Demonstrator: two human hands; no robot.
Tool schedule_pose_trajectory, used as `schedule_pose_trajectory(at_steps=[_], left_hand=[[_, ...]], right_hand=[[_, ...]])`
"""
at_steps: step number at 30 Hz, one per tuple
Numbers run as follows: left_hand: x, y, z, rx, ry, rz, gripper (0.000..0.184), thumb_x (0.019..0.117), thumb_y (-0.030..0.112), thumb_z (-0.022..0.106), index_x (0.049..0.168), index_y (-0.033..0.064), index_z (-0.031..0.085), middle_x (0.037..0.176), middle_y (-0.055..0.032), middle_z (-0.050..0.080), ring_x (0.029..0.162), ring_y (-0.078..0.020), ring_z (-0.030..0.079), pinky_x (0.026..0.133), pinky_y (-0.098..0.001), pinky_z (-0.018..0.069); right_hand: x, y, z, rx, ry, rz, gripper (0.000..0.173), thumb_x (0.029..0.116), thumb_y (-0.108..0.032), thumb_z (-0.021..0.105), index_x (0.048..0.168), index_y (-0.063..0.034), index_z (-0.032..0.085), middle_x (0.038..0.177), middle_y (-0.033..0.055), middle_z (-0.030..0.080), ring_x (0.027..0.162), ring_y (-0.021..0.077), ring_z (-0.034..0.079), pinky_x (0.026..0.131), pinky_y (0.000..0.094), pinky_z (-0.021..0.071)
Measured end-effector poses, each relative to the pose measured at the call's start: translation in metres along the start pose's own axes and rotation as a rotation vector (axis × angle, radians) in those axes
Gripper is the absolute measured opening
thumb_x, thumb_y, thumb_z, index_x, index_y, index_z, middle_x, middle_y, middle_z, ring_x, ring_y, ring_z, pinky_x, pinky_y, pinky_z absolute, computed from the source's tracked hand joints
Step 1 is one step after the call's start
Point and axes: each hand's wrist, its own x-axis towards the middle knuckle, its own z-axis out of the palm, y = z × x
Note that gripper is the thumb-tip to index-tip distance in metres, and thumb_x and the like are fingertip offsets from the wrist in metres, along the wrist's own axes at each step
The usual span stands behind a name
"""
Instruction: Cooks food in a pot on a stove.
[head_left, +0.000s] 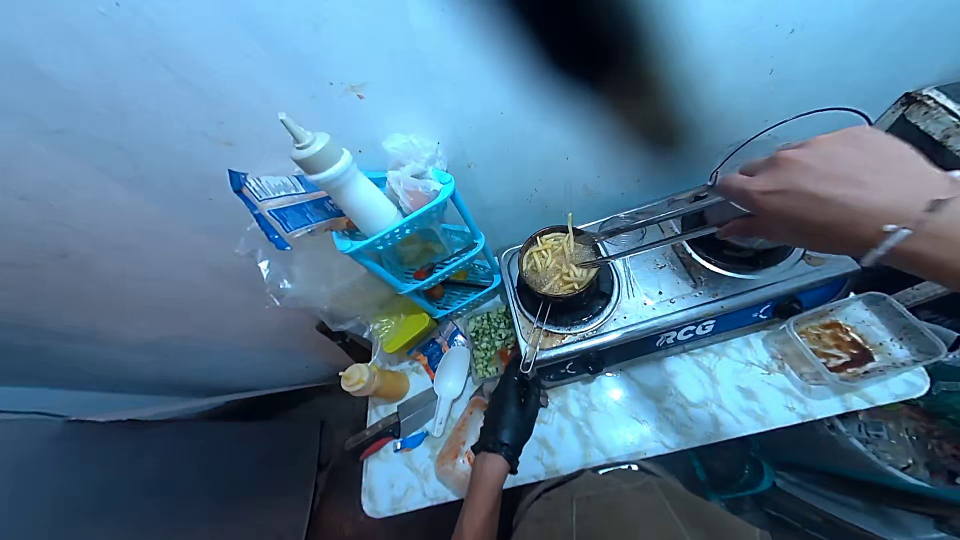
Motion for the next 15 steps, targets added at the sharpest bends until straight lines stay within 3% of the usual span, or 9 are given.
schedule_pose_trajectory(at_steps=[3,6,15], left_hand=[[-0.005,-0.005,-0.002,-0.016,-0.001,0.011,0.058,0.1041,0.027,0.053,0.154,0.0034,0.037,0.116,-0.0137,0.068,0.102,-0.0208,0.068,0.097,-0.0388,0.0541],[-0.007,-0.008,-0.002,-0.031,0.011,0.014,0.058,0.1044,0.029,0.052,0.154,0.0034,0.037,0.111,-0.0116,0.069,0.098,-0.0189,0.068,0.094,-0.0371,0.0552],[-0.006,-0.011,-0.002,-0.056,0.006,-0.006,0.057,0.1043,0.028,0.053,0.153,0.0031,0.038,0.110,-0.0127,0.069,0.096,-0.0196,0.068,0.092,-0.0369,0.0549]], right_hand=[[-0.018,0.014,0.011,-0.010,0.066,-0.031,0.027,0.0943,-0.033,0.076,0.093,-0.0073,0.067,0.079,0.0155,0.064,0.071,0.0402,0.067,0.053,0.0564,0.0498],[-0.026,0.023,0.027,0.002,0.015,-0.003,0.028,0.0959,-0.035,0.073,0.090,-0.0085,0.066,0.079,0.0150,0.065,0.070,0.0401,0.067,0.053,0.0576,0.0509],[-0.035,0.006,0.045,0.072,-0.028,0.159,0.036,0.0975,-0.038,0.071,0.088,-0.0044,0.062,0.073,0.0179,0.063,0.069,0.0430,0.067,0.053,0.0574,0.0498]])
